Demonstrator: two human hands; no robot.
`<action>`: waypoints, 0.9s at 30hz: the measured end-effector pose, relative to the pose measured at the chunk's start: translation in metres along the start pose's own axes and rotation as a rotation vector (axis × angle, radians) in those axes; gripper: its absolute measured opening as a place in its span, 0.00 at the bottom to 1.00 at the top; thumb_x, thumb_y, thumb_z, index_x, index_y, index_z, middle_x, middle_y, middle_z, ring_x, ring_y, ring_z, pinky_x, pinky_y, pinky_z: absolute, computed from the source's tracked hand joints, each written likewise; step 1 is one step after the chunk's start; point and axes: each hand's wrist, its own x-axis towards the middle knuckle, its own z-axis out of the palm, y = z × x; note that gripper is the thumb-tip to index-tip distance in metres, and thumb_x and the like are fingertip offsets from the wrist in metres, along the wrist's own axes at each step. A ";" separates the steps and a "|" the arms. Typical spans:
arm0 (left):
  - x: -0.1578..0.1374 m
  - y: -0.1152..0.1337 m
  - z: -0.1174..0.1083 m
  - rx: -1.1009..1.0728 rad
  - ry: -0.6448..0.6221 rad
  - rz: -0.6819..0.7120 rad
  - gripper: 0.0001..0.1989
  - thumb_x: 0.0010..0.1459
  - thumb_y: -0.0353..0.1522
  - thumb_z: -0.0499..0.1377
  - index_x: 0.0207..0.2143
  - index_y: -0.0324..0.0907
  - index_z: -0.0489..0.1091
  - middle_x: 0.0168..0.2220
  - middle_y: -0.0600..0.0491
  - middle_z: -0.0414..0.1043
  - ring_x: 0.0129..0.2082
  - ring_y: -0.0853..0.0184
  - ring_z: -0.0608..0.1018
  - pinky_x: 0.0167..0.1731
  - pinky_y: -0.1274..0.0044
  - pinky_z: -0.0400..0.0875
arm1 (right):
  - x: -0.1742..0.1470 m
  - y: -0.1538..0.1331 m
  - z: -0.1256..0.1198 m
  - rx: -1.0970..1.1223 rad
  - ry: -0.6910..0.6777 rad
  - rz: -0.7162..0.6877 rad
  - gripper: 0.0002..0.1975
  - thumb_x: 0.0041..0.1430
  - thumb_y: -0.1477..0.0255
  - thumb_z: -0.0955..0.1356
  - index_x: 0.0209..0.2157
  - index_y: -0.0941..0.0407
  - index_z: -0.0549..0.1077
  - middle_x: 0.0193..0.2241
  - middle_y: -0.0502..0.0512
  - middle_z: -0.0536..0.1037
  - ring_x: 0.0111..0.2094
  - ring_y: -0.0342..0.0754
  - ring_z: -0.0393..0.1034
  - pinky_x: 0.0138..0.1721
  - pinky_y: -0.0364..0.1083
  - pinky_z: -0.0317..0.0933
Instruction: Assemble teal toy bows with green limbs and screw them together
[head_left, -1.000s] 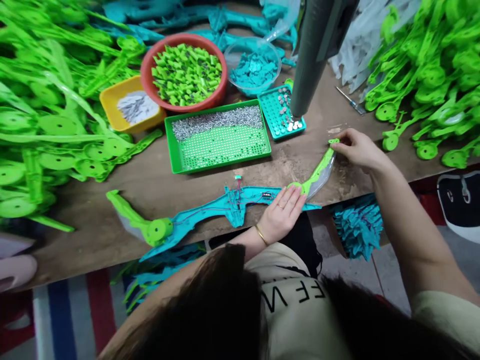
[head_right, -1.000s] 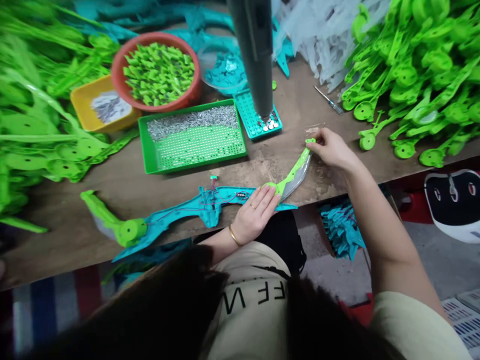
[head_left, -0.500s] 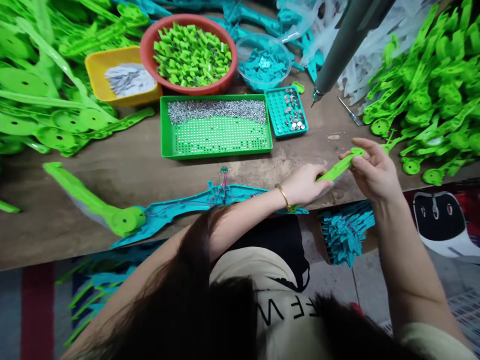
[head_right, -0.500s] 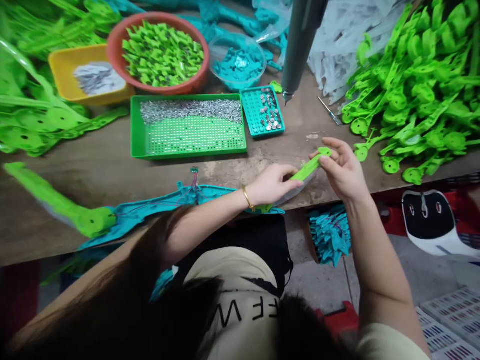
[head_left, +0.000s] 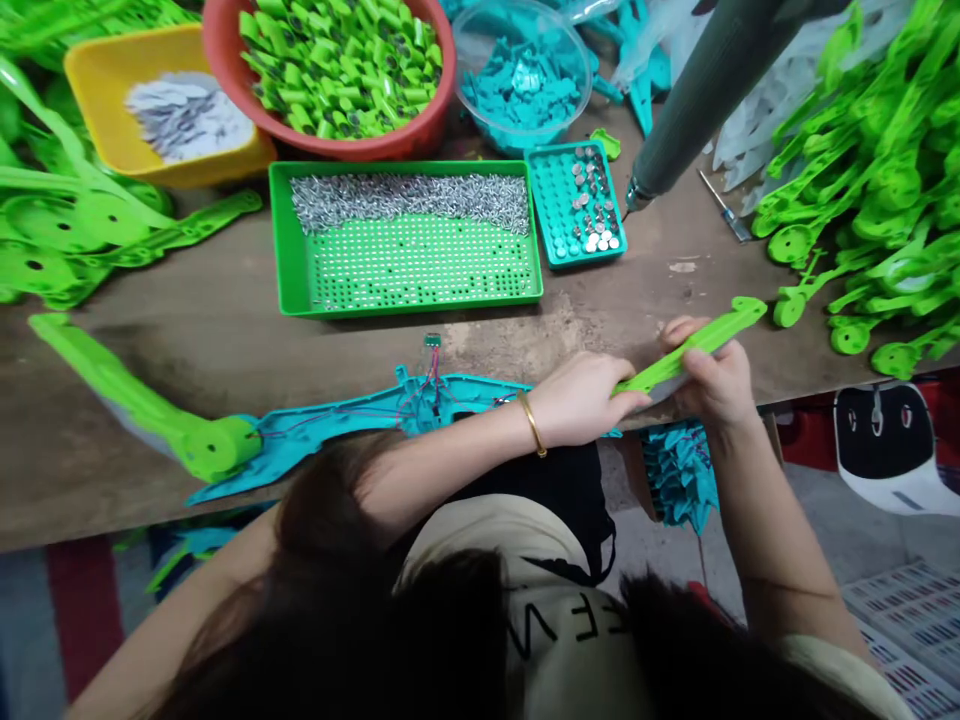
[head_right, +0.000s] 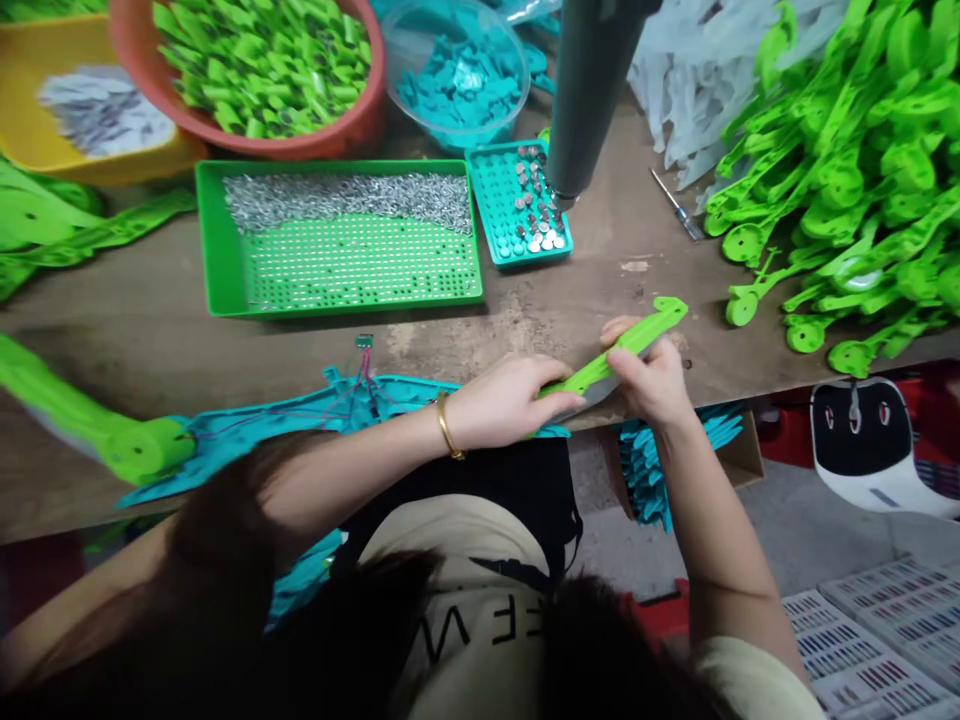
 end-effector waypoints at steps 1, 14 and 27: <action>-0.002 -0.002 0.001 -0.003 0.015 0.007 0.13 0.63 0.37 0.56 0.35 0.38 0.75 0.32 0.50 0.77 0.33 0.65 0.77 0.33 0.76 0.65 | -0.003 0.000 0.002 0.002 -0.073 0.027 0.18 0.46 0.54 0.74 0.31 0.53 0.73 0.32 0.52 0.72 0.35 0.48 0.68 0.38 0.50 0.65; -0.018 -0.006 -0.010 0.237 -0.126 0.021 0.15 0.62 0.40 0.58 0.39 0.35 0.73 0.38 0.45 0.76 0.41 0.58 0.78 0.40 0.71 0.70 | -0.028 0.009 0.024 0.097 -0.057 0.010 0.13 0.48 0.60 0.75 0.33 0.50 0.72 0.33 0.51 0.71 0.34 0.48 0.68 0.37 0.50 0.65; -0.027 0.001 -0.023 0.369 -0.172 -0.061 0.19 0.60 0.43 0.60 0.44 0.36 0.72 0.40 0.45 0.77 0.40 0.58 0.79 0.35 0.72 0.70 | -0.041 0.003 0.036 0.056 -0.013 -0.072 0.11 0.47 0.66 0.76 0.30 0.51 0.72 0.30 0.52 0.73 0.32 0.48 0.69 0.35 0.51 0.69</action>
